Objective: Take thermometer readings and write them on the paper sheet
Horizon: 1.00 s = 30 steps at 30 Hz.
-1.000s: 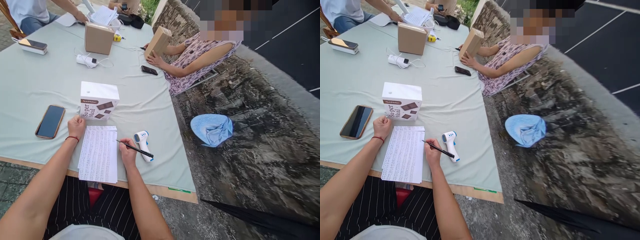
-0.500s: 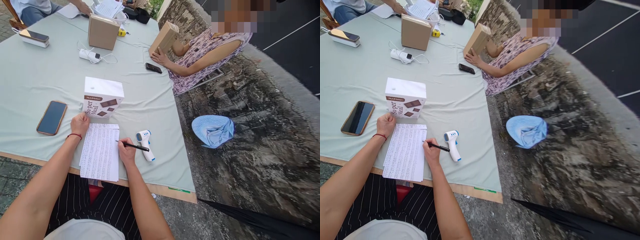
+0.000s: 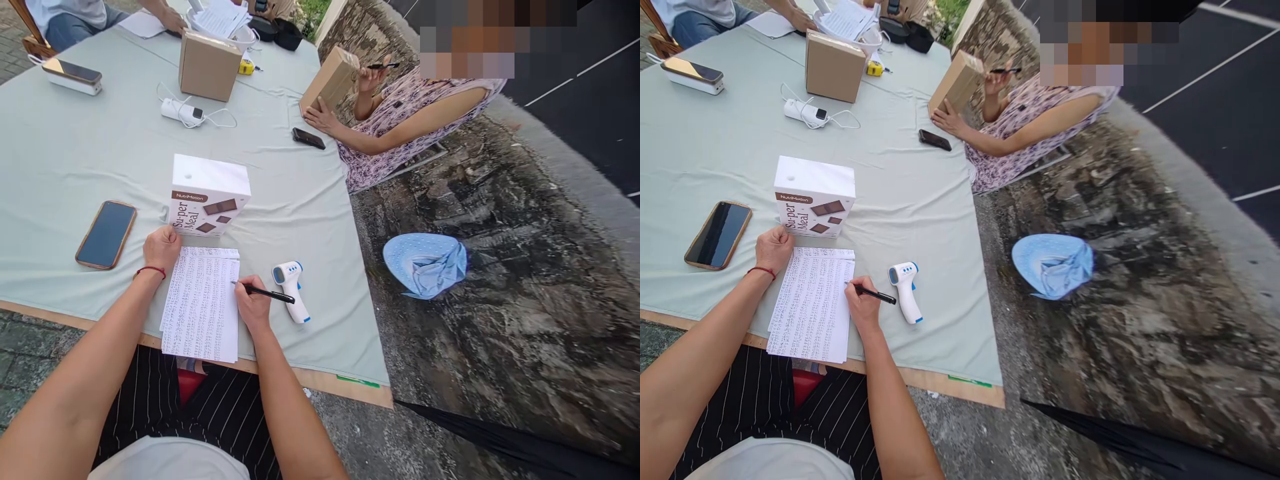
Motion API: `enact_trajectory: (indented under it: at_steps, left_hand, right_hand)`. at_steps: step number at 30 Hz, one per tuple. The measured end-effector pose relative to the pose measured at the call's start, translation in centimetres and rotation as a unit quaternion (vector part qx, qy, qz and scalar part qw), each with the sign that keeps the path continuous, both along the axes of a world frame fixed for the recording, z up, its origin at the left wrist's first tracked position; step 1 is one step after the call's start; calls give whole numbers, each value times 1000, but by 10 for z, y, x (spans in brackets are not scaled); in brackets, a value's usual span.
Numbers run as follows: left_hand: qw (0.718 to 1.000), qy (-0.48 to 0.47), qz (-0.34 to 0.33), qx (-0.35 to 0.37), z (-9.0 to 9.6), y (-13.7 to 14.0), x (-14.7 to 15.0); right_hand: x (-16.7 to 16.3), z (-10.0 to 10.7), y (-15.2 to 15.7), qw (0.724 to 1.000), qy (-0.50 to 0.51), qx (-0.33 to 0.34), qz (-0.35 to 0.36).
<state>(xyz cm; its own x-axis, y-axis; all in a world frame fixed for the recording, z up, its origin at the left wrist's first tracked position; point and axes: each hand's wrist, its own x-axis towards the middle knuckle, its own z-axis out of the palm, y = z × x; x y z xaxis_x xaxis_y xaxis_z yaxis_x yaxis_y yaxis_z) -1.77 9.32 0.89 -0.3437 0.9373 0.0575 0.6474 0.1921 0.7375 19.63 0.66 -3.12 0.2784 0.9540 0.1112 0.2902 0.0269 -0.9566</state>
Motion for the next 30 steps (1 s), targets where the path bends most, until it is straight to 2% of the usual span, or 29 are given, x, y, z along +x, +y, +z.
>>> enact_trajectory:
  at_steps: [30]
  left_hand:
    - [1000,-2,-6,6,1,0,0]
  right_hand:
    - [0,0,0,1000,5,-8,-14]
